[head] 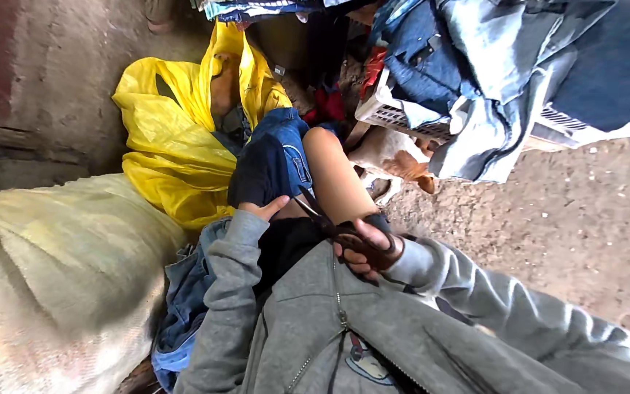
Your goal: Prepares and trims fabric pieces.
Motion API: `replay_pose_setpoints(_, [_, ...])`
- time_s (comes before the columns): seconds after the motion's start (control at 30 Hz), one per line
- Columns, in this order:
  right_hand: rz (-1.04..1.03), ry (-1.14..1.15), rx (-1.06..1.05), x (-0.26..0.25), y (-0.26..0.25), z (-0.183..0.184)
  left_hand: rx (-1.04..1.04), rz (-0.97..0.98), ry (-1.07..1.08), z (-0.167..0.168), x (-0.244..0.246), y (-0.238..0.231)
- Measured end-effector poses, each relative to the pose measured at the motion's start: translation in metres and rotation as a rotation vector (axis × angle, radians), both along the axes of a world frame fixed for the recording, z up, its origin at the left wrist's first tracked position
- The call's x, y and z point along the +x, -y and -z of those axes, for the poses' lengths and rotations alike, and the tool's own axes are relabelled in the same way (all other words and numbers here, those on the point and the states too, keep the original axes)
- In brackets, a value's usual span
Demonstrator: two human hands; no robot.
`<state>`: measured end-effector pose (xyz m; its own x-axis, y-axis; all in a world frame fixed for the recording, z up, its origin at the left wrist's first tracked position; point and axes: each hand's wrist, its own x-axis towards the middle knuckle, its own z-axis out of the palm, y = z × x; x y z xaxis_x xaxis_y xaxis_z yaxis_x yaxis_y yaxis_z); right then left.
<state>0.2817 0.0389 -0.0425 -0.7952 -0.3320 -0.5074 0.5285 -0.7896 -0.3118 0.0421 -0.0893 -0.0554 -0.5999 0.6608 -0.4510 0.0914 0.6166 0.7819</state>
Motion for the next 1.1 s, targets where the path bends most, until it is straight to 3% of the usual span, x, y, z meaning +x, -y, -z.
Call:
replay_pose_setpoints(0.17, [-0.103,0.085,0.099,-0.005,0.008,-0.006,-0.110,-0.085,0.049,-0.004,0.007,0.004])
replay_pose_setpoints(0.33, [-0.063,0.074,0.150,-0.005,0.011,-0.008,-0.040,-0.138,0.069,0.020,0.018,0.008])
replay_pose_setpoints(0.53, [0.037,0.068,0.170,-0.008,0.019,-0.010,-0.015,-0.083,0.004,-0.017,0.033,-0.005])
replay_pose_setpoints(0.9, [0.121,0.097,0.185,-0.008,0.028,-0.011,0.110,-0.040,-0.083,-0.010,0.040,0.005])
replay_pose_setpoints(1.1, [0.200,0.021,0.096,-0.001,0.033,-0.004,0.202,-0.075,-0.056,-0.001,0.041,0.011])
